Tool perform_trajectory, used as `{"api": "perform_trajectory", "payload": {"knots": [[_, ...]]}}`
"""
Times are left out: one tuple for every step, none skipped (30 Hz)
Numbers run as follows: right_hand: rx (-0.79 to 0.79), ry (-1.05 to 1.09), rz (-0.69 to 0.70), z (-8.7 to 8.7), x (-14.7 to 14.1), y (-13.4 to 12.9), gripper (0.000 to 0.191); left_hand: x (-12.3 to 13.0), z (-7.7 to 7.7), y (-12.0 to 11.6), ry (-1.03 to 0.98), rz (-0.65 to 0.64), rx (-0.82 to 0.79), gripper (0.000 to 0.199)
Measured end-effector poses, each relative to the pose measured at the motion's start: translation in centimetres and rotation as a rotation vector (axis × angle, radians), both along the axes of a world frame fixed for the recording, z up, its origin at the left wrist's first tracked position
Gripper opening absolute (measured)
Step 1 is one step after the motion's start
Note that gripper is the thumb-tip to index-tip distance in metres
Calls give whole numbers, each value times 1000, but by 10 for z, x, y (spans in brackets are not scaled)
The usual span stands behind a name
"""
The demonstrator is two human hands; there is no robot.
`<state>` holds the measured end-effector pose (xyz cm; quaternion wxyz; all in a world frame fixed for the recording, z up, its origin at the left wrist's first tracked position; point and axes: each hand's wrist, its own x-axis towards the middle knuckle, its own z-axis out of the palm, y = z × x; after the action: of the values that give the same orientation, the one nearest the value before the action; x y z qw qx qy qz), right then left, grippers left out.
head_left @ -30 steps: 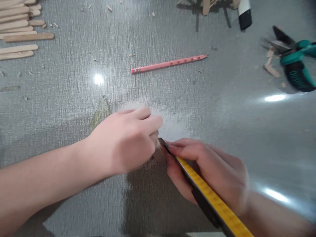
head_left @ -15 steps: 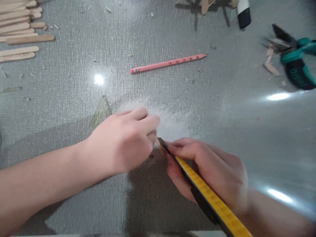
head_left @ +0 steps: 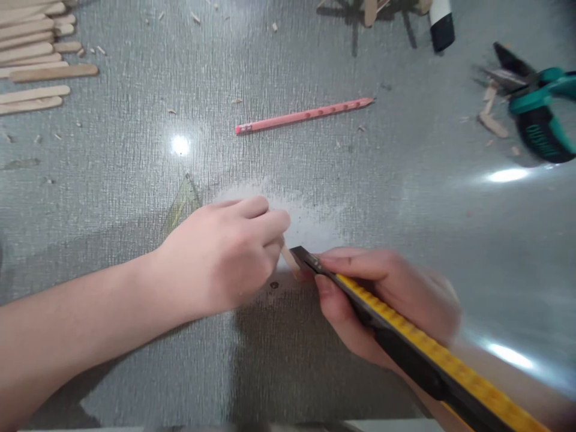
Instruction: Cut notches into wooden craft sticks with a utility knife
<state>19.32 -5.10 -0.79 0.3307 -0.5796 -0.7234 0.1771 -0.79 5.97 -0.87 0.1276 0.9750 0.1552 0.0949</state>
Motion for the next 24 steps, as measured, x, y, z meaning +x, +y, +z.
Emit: {"api": "perform_trajectory", "payload": {"knots": [[7,0,11,0,0,0,26,0,0,0,0,1,1,29],[13,-1,16,-1,-1,0,26,0,-1,1,-2,0,3,28],[19,2,11,-1,-1,-1,26,0,-1,2,-6,-7,8,27],[20,8,-9,-2,-1,-2,26,0,-2,2,-19,-16,18,26],[9,20,-47,-4,0,-3,26,0,-3,3,-39,-26,35,25],[-7,39,-99,-5,0,-5,27,-1,-3,3,-66,-35,56,25],[-22,60,-148,-6,1,-5,29,-1,-4,3,-90,-39,74,25],[-25,73,-179,-8,2,-5,31,-2,-3,2,-110,-32,86,25],[-13,77,-185,-8,3,-5,32,-2,-3,1,-122,-18,91,25],[4,75,-171,-9,3,-3,33,-2,-2,0,-126,1,90,26],[23,76,-144,-9,4,-2,33,-3,-1,-1,-127,18,87,27],[35,81,-119,-9,5,1,32,-3,0,-2,-131,29,85,29],[35,91,-103,-8,6,3,31,-3,1,-2,-140,33,84,31],[32,107,-98,-8,6,4,31,-4,1,-1,-156,32,79,33],[31,122,-96,-7,7,6,31,-4,2,0,-172,29,67,34],[33,134,-102,-7,7,7,29,-5,2,3,-187,26,50,35],[28,141,-117,-6,7,8,27,-5,2,7,-193,15,29,36],[4,148,-146,-6,7,9,23,-6,2,11,-188,0,7,36],[-32,156,-181,-5,7,9,21,-6,2,14,-176,-22,-12,35],[-74,166,-224,-4,7,10,18,-7,2,17,-160,-48,-26,33],[-109,175,-268,-2,7,11,16,-7,2,18,-149,-71,-31,31],[-133,183,-301,-2,7,11,14,-7,3,17,-141,-91,-21,30],[-140,191,-324,-1,7,12,12,-6,4,14,-140,-102,8,28],[-137,199,-339,-1,7,12,11,-6,6,10,-145,-101,50,28]]}}
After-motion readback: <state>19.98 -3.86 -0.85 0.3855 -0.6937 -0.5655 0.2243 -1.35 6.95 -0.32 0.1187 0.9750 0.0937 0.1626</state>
